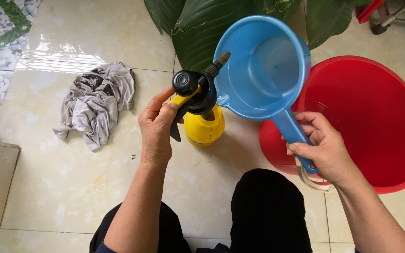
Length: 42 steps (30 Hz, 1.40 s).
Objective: Filling a hand-pump spray bottle with water from a bucket using a ladle
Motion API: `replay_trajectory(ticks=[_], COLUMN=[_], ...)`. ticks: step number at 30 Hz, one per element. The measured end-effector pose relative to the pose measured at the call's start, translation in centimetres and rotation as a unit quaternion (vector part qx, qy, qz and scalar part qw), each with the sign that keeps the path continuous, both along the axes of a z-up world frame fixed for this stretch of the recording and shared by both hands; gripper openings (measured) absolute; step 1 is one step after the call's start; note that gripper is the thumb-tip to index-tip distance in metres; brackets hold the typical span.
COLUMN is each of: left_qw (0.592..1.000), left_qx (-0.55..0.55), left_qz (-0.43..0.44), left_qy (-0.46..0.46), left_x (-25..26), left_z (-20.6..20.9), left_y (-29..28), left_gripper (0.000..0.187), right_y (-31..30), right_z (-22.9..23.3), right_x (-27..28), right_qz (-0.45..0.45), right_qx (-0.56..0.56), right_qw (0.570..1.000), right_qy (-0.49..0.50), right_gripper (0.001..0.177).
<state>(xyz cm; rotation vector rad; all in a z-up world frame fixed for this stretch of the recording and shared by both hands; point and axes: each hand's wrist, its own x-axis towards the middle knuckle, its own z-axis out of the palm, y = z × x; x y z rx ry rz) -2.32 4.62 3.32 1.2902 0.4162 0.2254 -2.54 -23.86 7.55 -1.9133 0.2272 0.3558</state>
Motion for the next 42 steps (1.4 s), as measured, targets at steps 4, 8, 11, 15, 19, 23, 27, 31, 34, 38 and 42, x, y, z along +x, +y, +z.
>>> replay_trajectory(ticks=[4,8,11,15,19,23,27,31,34,38,42], left_qw=[1.000,1.000,1.000,1.000,1.000,1.000,1.000,1.000,1.000,1.000,0.997], left_qx=[0.008,0.005,0.005,0.007,0.007,0.002,0.007,0.003,-0.015,-0.025,-0.045], left_qz=[0.002,0.000,-0.001,-0.002,0.000,0.005,0.003,0.010,0.008,0.009,-0.001], left_qy=[-0.010,-0.003,-0.004,-0.001,-0.009,-0.012,-0.011,0.000,0.009,0.006,0.064], left_x=[0.1,0.0,0.1,0.0,0.0,0.1,0.1,0.3,0.4,0.8,1.1], left_z=[-0.4,-0.1,-0.2,0.0,-0.2,-0.5,-0.5,-0.7,-0.8,-1.6,-1.7], left_y=[0.0,0.0,-0.1,-0.1,-0.1,-0.1,-0.2,-0.6,-1.0,-1.6,-2.6], left_gripper=[0.042,0.042,0.042,0.042,0.042,0.041,0.040,0.042,0.043,0.042,0.046], right_y=[-0.1,0.0,0.0,-0.3,-0.3,-1.1,-2.8,-2.9,-4.2,-8.4,-13.5], right_z=[0.1,0.1,0.0,-0.5,-0.6,-2.0,-3.8,-2.0,-1.2,-1.3,-1.7], right_x=[0.1,0.0,0.0,-0.1,-0.1,0.2,0.5,0.3,0.0,-0.6,-2.0], right_qz=[0.000,0.000,0.001,0.010,0.011,0.001,0.012,-0.031,-0.061,-0.073,-0.066], right_qx=[0.005,-0.004,-0.003,-0.004,0.004,0.091,0.235,0.280,0.341,0.370,0.295], right_qw=[1.000,1.000,1.000,1.000,1.000,0.996,0.971,0.959,0.937,0.919,0.937], right_qy=[0.009,0.002,0.004,-0.003,-0.002,-0.003,-0.034,-0.020,-0.044,-0.115,-0.175], right_gripper=[0.058,0.057,0.057,0.057,0.058,0.057,0.053,0.050,0.051,0.052,0.053])
